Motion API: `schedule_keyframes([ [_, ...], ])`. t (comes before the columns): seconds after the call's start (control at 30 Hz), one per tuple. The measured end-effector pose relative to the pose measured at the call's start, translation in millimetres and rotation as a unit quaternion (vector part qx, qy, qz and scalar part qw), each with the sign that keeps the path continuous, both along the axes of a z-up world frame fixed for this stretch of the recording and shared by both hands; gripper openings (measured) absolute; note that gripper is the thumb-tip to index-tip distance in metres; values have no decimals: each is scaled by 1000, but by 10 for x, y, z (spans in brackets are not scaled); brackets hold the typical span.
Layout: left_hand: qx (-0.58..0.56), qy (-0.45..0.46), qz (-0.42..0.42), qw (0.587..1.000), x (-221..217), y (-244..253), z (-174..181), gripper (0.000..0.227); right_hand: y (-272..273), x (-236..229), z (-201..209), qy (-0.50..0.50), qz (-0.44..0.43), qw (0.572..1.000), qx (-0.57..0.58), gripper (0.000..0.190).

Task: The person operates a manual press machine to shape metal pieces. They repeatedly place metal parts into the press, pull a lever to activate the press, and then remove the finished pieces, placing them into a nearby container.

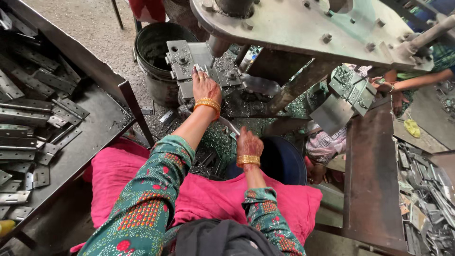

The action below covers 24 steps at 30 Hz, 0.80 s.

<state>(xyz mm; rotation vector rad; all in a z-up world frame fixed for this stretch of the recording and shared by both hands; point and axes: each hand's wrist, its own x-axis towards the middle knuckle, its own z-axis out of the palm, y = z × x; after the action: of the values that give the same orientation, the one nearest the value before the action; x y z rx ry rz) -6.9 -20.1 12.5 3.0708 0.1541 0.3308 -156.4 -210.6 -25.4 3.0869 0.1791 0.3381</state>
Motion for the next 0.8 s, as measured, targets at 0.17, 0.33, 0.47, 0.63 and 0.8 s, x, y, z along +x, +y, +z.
schedule_keyframes([
  [0.17,-4,2,-15,1000,29,125,79,45,-68,-79,-563,97,-48,989,106,25],
  [0.33,38,27,-58,997,-220,82,228,47,-239,-79,-630,66,-19,993,100,24],
  [0.47,50,74,-87,992,-287,137,264,43,-223,79,-507,42,2,996,79,24],
  [0.63,51,-18,-62,997,-255,43,86,46,-286,-44,-967,45,2,989,143,32],
  [0.8,46,5,-90,995,-214,207,8,41,-231,-71,-1035,151,-94,953,244,23],
])
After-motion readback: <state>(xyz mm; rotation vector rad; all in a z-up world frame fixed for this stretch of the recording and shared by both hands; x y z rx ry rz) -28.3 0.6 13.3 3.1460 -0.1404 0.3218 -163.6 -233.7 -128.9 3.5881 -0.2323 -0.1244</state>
